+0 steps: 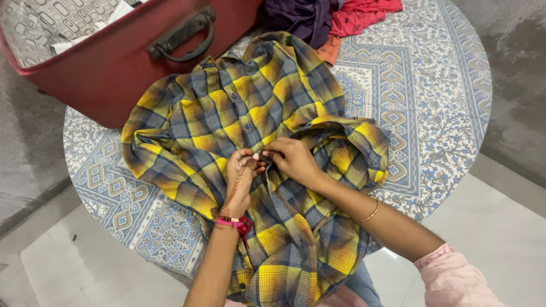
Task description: The person folds a white shirt and places it in a red suitcase, then folds a blue patterned dress and a yellow plaid shirt, placing them in the suitcase as well.
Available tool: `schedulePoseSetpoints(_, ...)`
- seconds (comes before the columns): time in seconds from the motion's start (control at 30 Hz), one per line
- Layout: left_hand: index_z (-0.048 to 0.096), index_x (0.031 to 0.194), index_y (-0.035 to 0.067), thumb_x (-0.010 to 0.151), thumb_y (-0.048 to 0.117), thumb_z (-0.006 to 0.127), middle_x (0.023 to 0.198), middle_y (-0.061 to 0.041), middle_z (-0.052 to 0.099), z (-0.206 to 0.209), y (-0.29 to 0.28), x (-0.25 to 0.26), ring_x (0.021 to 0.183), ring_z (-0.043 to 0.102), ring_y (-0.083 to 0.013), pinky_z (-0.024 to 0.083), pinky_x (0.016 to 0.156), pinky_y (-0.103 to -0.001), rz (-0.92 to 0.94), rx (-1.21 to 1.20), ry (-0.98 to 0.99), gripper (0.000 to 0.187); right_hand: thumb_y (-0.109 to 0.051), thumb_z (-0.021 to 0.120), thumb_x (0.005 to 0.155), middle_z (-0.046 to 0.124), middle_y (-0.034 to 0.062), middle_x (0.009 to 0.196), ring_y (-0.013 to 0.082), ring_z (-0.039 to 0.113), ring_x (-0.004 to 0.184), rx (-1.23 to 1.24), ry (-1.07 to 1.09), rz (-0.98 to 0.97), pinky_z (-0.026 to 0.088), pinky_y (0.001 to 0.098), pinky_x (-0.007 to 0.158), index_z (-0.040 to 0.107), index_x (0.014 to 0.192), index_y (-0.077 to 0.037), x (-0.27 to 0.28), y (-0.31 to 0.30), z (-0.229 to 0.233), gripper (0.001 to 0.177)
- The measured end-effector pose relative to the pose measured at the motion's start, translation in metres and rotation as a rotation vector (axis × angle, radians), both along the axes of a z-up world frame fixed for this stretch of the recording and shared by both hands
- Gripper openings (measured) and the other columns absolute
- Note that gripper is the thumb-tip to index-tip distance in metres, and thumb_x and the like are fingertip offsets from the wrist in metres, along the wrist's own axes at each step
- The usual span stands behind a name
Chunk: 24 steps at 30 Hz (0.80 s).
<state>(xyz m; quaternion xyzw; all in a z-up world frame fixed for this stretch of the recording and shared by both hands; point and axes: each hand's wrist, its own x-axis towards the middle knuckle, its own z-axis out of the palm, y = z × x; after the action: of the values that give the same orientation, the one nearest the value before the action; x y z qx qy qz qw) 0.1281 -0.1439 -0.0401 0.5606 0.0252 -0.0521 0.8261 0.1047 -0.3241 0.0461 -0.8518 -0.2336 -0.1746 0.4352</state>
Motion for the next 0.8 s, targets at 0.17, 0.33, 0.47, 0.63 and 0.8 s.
schedulePoseSetpoints(0.17,0.055,0.117,0.000,0.098,0.004,0.065,0.099,-0.011,0.068,0.004,-0.004,-0.010,0.082,0.071,-0.0153,0.058,0.070,-0.027,0.008,0.103,-0.089,0.022,-0.018,0.072,0.089,0.071,0.0120,0.093,0.0329,0.068,0.091,-0.270,-0.059,-0.032,0.052,0.0437,0.082,0.075,0.098,-0.006,-0.002,-0.010,0.015,0.015)
schedulePoseSetpoints(0.33,0.054,0.133,0.008,0.095,0.009,0.071,0.123,-0.009,0.066,0.041,0.006,-0.048,0.105,0.067,-0.0166,0.060,0.081,-0.027,-0.009,0.622,-0.299,0.042,-0.013,0.069,0.076,0.071,0.0088,0.100,0.0305,0.062,0.112,-0.467,-0.363,-0.152,0.032,0.0565,0.101,0.073,0.103,-0.007,-0.004,-0.047,0.049,0.028)
schedulePoseSetpoints(0.47,0.066,0.121,0.014,0.095,0.014,0.064,0.121,-0.005,0.068,0.074,0.002,-0.102,0.103,0.071,-0.0160,0.060,0.082,-0.034,-0.042,0.828,-0.282,0.026,-0.011,0.069,0.068,0.070,0.0117,0.096,0.0312,0.065,0.103,-0.666,-0.274,-0.260,0.037,0.0592,0.094,0.071,0.111,-0.006,-0.007,-0.074,0.061,0.043)
schedulePoseSetpoints(0.63,0.074,0.105,0.010,0.090,0.019,0.072,0.096,-0.006,0.074,0.096,-0.011,-0.143,0.102,0.060,-0.0264,0.049,0.090,-0.042,0.004,1.140,-0.548,0.018,-0.013,0.064,0.083,0.069,0.0129,0.101,0.0348,0.068,0.096,-0.562,0.003,-0.233,0.053,0.0469,0.084,0.072,0.117,-0.010,-0.026,-0.097,0.065,0.035)
schedulePoseSetpoints(0.8,0.072,0.107,0.008,0.089,0.013,0.071,0.096,-0.005,0.074,0.082,-0.017,-0.146,0.104,0.059,-0.0274,0.047,0.091,-0.040,0.057,1.075,-0.630,0.019,-0.023,0.070,0.077,0.073,0.0122,0.102,0.0325,0.071,0.092,-0.460,0.097,0.062,0.056,0.0432,0.080,0.073,0.107,-0.008,-0.060,-0.096,0.070,0.034)
